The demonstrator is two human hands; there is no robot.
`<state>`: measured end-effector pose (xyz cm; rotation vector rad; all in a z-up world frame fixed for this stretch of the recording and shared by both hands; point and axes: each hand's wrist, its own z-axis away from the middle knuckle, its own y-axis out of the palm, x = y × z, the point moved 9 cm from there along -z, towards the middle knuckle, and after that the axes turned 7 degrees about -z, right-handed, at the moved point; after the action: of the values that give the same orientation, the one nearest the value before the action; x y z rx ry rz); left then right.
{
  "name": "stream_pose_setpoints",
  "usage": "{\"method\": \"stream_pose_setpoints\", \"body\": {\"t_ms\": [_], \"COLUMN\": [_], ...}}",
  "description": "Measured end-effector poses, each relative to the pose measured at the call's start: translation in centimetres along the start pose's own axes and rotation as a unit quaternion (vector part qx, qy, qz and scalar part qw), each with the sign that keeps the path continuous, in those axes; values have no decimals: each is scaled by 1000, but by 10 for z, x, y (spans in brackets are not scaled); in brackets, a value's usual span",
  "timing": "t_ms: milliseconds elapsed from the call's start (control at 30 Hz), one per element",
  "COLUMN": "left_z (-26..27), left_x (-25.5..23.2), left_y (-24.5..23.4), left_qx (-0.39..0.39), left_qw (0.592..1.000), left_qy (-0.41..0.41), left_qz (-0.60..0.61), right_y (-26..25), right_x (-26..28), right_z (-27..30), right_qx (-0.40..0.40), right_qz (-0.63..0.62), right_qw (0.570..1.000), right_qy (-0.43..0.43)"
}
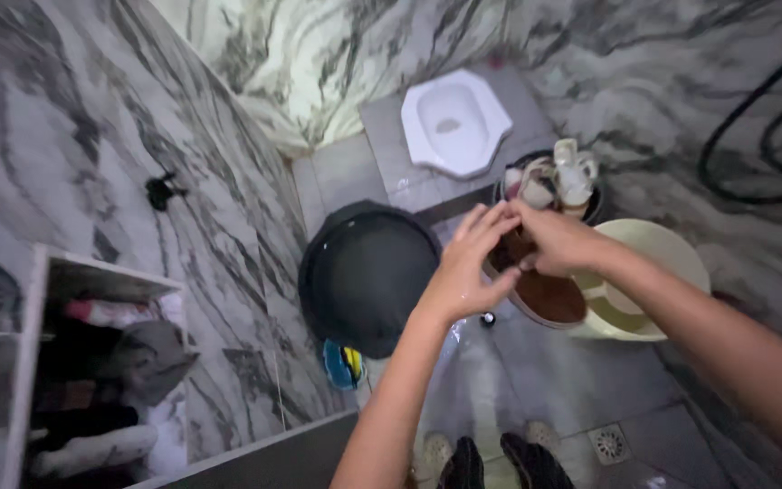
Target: The person cleans boots by scrubbing them with a brush, pouring water over them using a dipper, and washing them by hand.
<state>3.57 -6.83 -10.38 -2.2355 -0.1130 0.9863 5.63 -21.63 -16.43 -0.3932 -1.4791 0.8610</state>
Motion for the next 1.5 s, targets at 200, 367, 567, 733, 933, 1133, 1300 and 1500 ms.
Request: {"method": "stream_pose_setpoints", "body": {"t_ms": [200,367,567,733,933,1133,1300,1500], "left_z": [32,85,187,255,286,321,338,343], "left_x": [93,192,308,369,407,439,445,442], "left_y": [93,182,253,294,336,387,417,422], "left_qx": [109,180,99,-4,-121,-163,-148,-161], "left_qw": [992,969,927,886,856,828,803,802], "left_qy": [-61,-157,-351,-461,-501,-519,-545,-525], "left_qz": [-13,-60,-89,-57,36,136,190,234], "right_y": [83,163,185,344,474,525,549,560], "right_x": [-80,-158,-351,-545,-705,-746,-747,-768], "right_z": [-26,-61,-90,-70,-74,-102,-127,-68], "right_qx": [144,173,-115,-57,-82,-92,-89,-118], "right_qz": [-57,-139,-278,-238,-307,-272,-238,-264], "right_qw": [984,973,949,917,874,882,889,865], "right_qy": [87,55,96,316,369,373,381,409]}}
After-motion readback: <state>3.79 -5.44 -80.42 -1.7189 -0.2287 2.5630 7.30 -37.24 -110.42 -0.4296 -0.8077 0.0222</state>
